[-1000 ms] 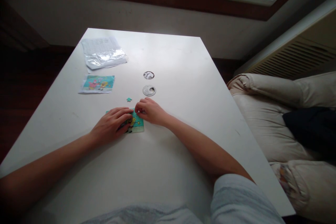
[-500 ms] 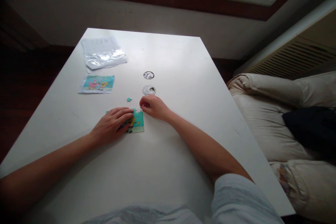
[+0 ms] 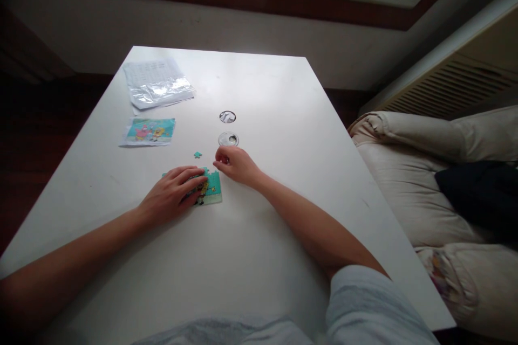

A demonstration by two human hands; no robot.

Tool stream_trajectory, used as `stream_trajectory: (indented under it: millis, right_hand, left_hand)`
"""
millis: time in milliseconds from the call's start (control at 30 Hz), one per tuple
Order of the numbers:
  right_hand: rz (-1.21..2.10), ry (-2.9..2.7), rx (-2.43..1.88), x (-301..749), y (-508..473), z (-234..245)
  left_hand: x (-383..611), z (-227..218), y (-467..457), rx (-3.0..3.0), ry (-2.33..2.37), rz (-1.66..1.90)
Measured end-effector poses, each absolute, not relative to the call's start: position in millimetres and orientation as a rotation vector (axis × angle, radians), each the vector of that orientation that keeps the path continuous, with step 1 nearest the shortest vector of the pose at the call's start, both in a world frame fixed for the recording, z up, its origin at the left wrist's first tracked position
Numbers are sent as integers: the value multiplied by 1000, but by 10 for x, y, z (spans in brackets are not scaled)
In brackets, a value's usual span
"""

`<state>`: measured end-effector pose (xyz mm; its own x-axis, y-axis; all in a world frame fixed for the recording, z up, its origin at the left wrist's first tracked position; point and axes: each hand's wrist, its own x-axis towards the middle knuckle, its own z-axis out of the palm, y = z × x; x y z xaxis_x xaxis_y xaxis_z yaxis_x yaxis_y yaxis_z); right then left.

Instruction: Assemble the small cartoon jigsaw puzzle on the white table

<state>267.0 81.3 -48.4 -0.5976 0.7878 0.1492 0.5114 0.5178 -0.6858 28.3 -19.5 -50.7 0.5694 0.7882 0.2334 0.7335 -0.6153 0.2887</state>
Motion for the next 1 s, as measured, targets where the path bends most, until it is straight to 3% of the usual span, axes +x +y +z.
stream_trajectory:
  millis: [133, 700, 1000]
  right_hand:
    - [817, -2166, -1151, 2868, 1009, -518]
    - [538, -2542, -1100, 2895, 985, -434]
    - [671, -2506, -1035, 2827, 955, -440]
  left_hand:
    - [283, -491, -192, 2633, 1275, 531]
    - [249, -480, -187, 2655, 1255, 516]
    - [239, -488, -194, 2705, 1244, 478]
